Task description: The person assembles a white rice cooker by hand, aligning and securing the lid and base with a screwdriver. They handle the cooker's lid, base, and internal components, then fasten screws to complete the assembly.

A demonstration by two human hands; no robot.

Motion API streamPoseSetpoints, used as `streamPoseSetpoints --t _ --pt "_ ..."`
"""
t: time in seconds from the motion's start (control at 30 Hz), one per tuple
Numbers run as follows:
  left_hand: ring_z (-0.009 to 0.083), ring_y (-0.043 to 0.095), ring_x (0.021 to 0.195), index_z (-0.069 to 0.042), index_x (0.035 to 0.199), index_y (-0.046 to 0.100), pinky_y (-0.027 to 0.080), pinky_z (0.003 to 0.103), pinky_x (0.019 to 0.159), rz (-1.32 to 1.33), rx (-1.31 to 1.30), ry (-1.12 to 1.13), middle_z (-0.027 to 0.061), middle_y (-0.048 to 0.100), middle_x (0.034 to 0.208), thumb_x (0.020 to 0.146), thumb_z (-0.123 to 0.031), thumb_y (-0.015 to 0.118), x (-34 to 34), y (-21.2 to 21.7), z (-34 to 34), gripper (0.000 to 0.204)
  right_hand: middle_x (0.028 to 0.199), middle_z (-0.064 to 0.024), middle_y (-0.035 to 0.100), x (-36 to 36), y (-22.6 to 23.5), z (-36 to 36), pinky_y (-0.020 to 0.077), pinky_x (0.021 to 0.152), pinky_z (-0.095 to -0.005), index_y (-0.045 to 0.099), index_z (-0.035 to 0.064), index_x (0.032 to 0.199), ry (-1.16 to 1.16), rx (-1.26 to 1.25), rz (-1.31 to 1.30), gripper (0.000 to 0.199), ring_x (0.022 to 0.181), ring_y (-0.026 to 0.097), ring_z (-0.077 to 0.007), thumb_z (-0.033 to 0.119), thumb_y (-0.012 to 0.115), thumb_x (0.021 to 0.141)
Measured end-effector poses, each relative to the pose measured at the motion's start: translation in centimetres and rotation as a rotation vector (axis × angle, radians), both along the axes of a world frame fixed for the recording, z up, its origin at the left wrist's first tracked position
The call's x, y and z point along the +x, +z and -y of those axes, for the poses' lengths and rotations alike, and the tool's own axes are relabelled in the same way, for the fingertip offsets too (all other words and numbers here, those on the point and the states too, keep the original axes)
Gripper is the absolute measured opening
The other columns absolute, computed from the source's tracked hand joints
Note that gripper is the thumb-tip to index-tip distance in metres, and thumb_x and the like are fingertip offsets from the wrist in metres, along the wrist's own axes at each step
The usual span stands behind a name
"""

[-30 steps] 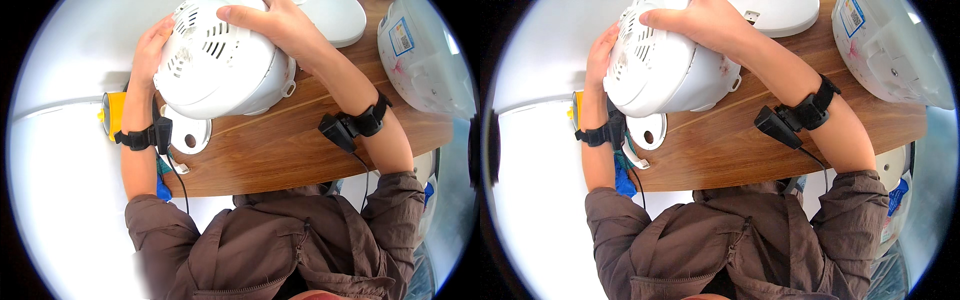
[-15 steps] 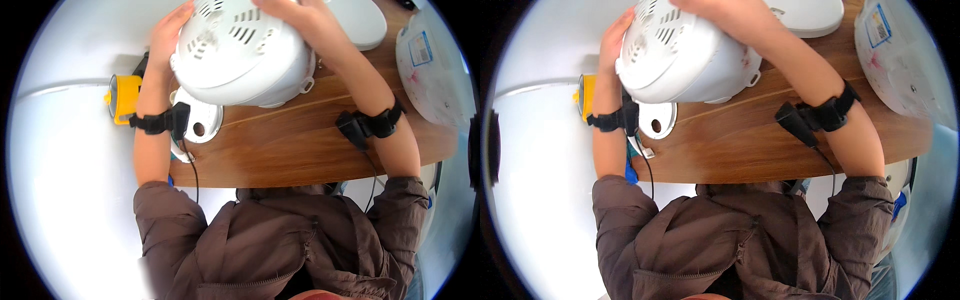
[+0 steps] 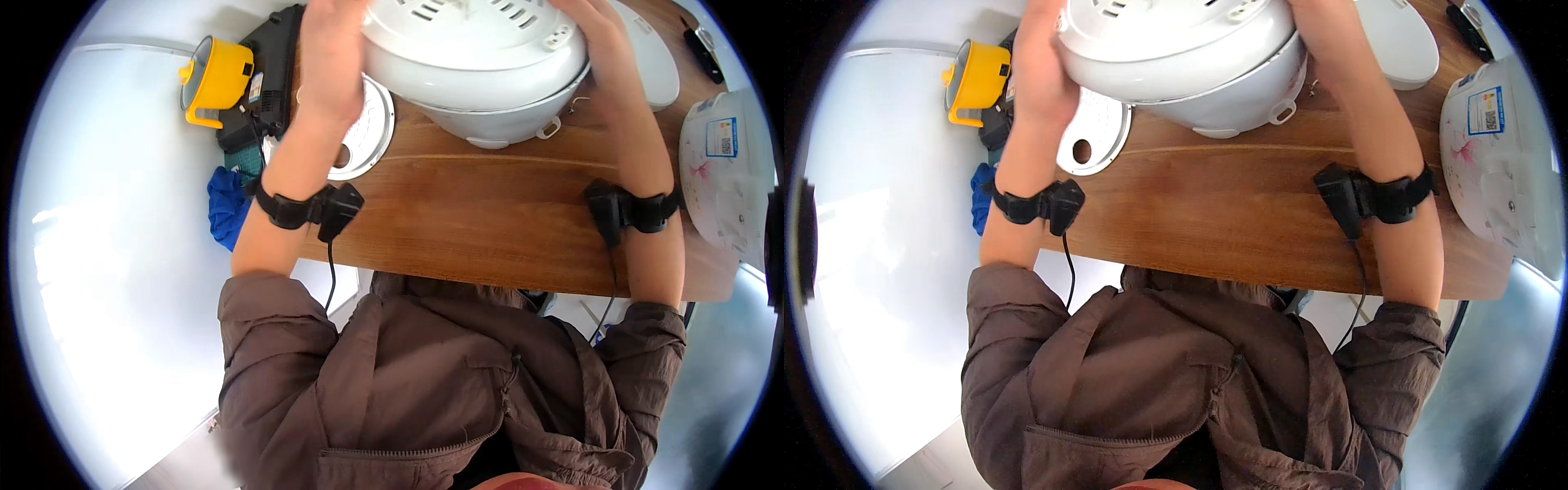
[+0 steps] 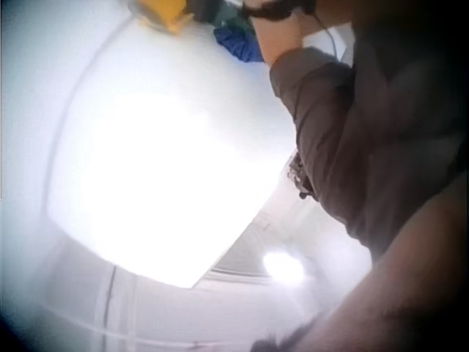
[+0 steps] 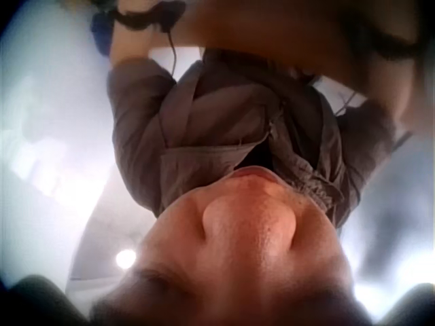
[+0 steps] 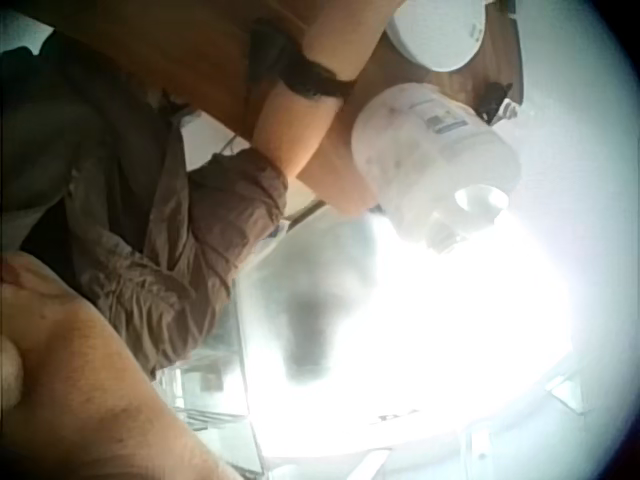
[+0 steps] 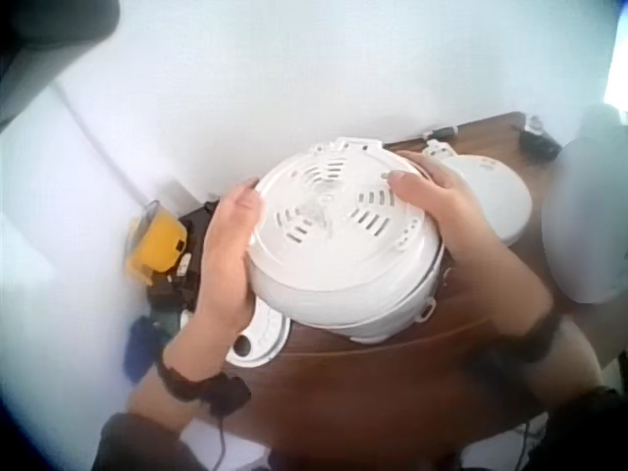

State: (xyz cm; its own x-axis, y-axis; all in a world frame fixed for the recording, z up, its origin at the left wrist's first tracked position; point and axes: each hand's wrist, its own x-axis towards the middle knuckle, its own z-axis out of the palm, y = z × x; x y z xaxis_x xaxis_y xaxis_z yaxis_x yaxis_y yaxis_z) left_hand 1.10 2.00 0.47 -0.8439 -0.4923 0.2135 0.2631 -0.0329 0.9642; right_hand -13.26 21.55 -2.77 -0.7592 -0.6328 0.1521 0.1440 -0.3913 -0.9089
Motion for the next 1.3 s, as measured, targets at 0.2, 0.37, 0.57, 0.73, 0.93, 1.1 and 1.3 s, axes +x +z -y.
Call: streamPoseSetpoints --t 0.2,0.37,0.57,0.73,0.93,1.1,1.3 --pt "0.0204 0.061 0.121 0.011 0.147 0.044 0.048 0.032 0.103 -0.005 -0.068 0.067 0.0176 0.063 0.135 0.105 -0.015 0.051 0.4 -0.6 -1.1 0.050 0.132 -0.0138 0.064 1.9 1.3 0.4 0.0496 0.102 -0.0325 0.052 -0.0023 0.144 -0.031 -0.089 0.056 0.051 0.119 0.063 -0.0205 0.030 0.057 0.105" --pt "0.0180 0.064 0.115 0.013 0.143 0.049 0.049 0.029 0.100 0.026 -0.091 0.042 0.0158 0.067 0.129 0.102 -0.012 0.051 0.6 0.3 -0.4 0.049 0.140 -0.0132 0.061 -0.2 -1.2 0.6 0.0457 0.108 -0.0342 0.051 -0.0012 0.146 0.002 -0.159 0.051 0.054 0.128 0.058 -0.0214 0.040 0.047 0.111" --pt "0.0170 0.065 0.111 0.013 0.139 0.054 0.049 0.027 0.097 0.100 -0.134 0.049 0.0138 0.070 0.123 0.101 -0.012 0.051 0.6 0.9 0.8 0.046 0.136 -0.0156 0.063 -1.4 -1.5 0.0 0.0463 0.106 -0.0329 0.054 -0.0044 0.142 -0.078 -0.060 -0.173 0.057 0.123 0.060 -0.0210 0.043 0.043 0.112" --pt "0.0195 0.069 0.105 0.012 0.136 0.057 0.054 0.029 0.093 0.079 -0.032 -0.030 0.0168 0.071 0.119 0.100 -0.015 0.051 1.2 2.0 1.2 0.045 0.130 -0.0165 0.067 0.5 0.3 -0.2 0.0480 0.103 -0.0316 0.057 -0.0056 0.140 -0.138 0.003 -0.307 0.059 0.117 0.063 -0.0199 0.045 0.042 0.113" --pt "0.0203 0.069 0.106 0.010 0.134 0.058 0.054 0.030 0.094 0.059 0.006 -0.028 0.0164 0.071 0.119 0.101 -0.016 0.049 0.8 1.7 2.0 0.043 0.130 -0.0164 0.067 2.1 1.3 -0.1 0.0481 0.103 -0.0314 0.056 -0.0052 0.141 -0.100 -0.096 -0.113 0.060 0.117 0.063 -0.0191 0.046 0.042 0.112" --pt "0.0190 0.067 0.112 0.010 0.139 0.054 0.051 0.030 0.099 0.011 -0.060 -0.056 0.0156 0.069 0.125 0.102 -0.014 0.046 0.1 1.1 0.9 0.045 0.134 -0.0173 0.064 2.2 0.7 0.8 0.0467 0.105 -0.0326 0.053 -0.0058 0.143 -0.263 -0.056 -0.286 0.059 0.120 0.062 -0.0209 0.043 0.043 0.112" --pt "0.0180 0.064 0.116 0.009 0.140 0.053 0.048 0.029 0.101 0.034 -0.083 -0.082 0.0144 0.068 0.127 0.102 -0.013 0.043 0.2 0.1 0.9 0.046 0.135 -0.0188 0.062 1.1 -0.4 0.2 0.0463 0.106 -0.0335 0.048 -0.0078 0.146 -0.130 -0.144 -0.415 0.059 0.122 0.061 -0.0225 0.040 0.045 0.111"
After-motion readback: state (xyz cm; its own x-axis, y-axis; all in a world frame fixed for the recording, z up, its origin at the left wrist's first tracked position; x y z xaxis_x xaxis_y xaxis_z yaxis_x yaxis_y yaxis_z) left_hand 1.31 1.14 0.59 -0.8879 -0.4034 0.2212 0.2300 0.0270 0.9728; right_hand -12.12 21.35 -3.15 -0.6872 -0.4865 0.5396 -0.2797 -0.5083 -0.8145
